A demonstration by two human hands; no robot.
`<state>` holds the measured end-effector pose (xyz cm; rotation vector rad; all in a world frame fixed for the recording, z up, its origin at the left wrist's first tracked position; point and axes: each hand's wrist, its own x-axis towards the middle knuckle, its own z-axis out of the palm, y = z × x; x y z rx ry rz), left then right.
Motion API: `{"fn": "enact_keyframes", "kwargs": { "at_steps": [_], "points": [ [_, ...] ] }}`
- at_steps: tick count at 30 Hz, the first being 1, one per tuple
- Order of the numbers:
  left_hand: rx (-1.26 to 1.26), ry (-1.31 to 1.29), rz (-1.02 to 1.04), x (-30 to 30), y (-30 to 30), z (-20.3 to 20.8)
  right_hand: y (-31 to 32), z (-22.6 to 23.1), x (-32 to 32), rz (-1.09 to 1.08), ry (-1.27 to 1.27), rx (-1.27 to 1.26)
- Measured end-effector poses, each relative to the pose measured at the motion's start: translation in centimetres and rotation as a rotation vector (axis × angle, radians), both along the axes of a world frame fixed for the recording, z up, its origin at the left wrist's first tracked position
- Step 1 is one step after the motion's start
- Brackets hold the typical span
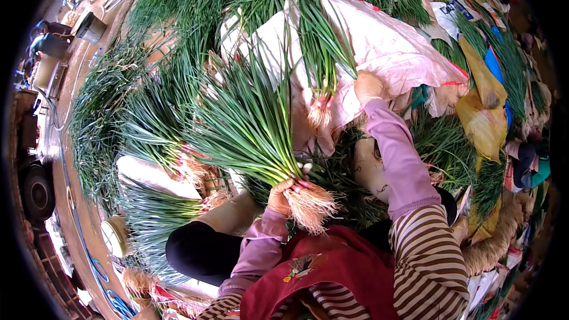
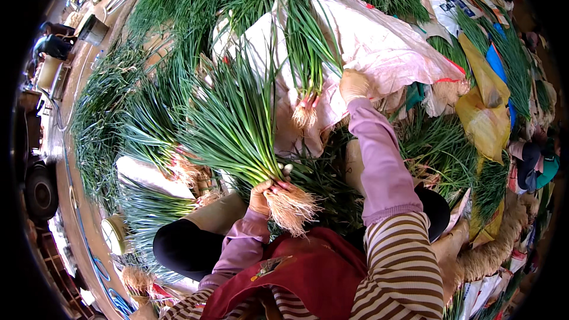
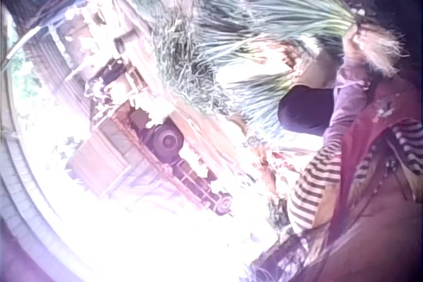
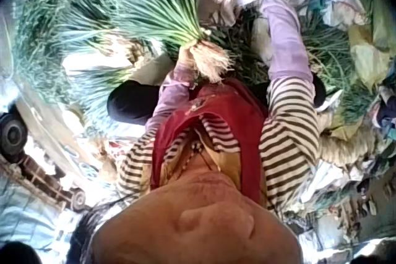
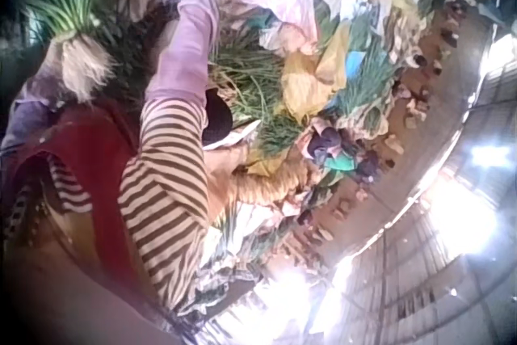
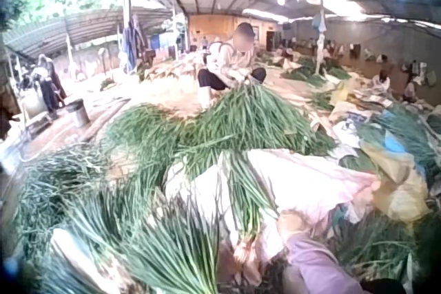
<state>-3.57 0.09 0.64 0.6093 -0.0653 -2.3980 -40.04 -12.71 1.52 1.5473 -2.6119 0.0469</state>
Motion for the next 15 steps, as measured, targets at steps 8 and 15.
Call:
{"fn": "enact_keyframes", "kwargs": {
  "at_steps": [8, 15],
  "points": [
    [0.044, 0.026, -0.088, 1.2, -0.1, -0.9, 11.3, 2.8, 15.4, 0.276, -0.790, -0.061],
    [0.112, 0.028, -0.197, 1.8, 0.4, -1.3, 14.2, 2.2, 21.0, 0.626, -0.678, -0.158]
  ]
}}
